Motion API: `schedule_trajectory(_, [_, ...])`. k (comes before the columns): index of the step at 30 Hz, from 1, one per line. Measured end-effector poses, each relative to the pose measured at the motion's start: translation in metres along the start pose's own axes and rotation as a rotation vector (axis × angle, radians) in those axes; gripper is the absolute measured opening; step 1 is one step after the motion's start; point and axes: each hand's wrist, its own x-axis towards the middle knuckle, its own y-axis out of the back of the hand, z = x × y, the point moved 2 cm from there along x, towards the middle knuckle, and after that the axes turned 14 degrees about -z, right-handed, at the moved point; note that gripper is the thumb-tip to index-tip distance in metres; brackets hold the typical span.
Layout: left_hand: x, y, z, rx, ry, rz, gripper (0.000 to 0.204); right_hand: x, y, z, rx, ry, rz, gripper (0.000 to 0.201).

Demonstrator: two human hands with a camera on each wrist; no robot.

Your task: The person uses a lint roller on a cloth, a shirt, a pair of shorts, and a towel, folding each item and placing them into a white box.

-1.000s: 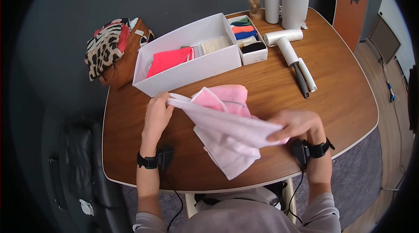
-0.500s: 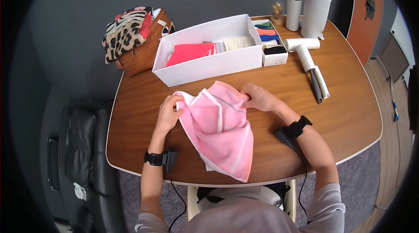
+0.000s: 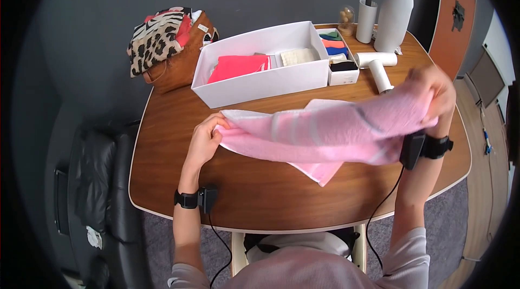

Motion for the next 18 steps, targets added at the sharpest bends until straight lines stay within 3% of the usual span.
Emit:
schedule_trajectory(2, [0.003,-0.006,0.000,0.041,-0.081,-0.003,0.028,0.003,-0.007,-0.018,0.117,0.030,0.585,0.033])
schedule_trajectory(5, [0.005,-0.011,-0.010,-0.090,-0.081,0.007,0.028,0.041,0.014,-0.039,-0.354,-0.011,0.308,0.017])
schedule_trajectory(6, [0.006,-0.012,-0.012,-0.141,-0.059,0.012,0.028,0.055,0.020,-0.045,-0.598,-0.112,0.280,0.013])
schedule_trajectory(8, [0.008,-0.018,-0.019,-0.268,-0.052,-0.005,0.025,0.082,0.040,-0.029,-0.792,-0.187,0.324,0.010])
schedule_trajectory(11, [0.009,-0.023,-0.027,-0.333,0.024,-0.073,0.022,0.124,0.047,-0.001,-1.399,-0.186,0.541,0.026])
schedule_trajectory(14, [0.006,-0.026,-0.038,-0.256,0.112,-0.176,0.021,0.134,0.058,0.055,-1.642,-0.279,0.589,0.014])
schedule_trajectory(18, [-0.002,-0.028,-0.042,-0.195,0.144,-0.297,0.020,0.111,0.056,0.116,-0.976,-0.196,0.500,0.019])
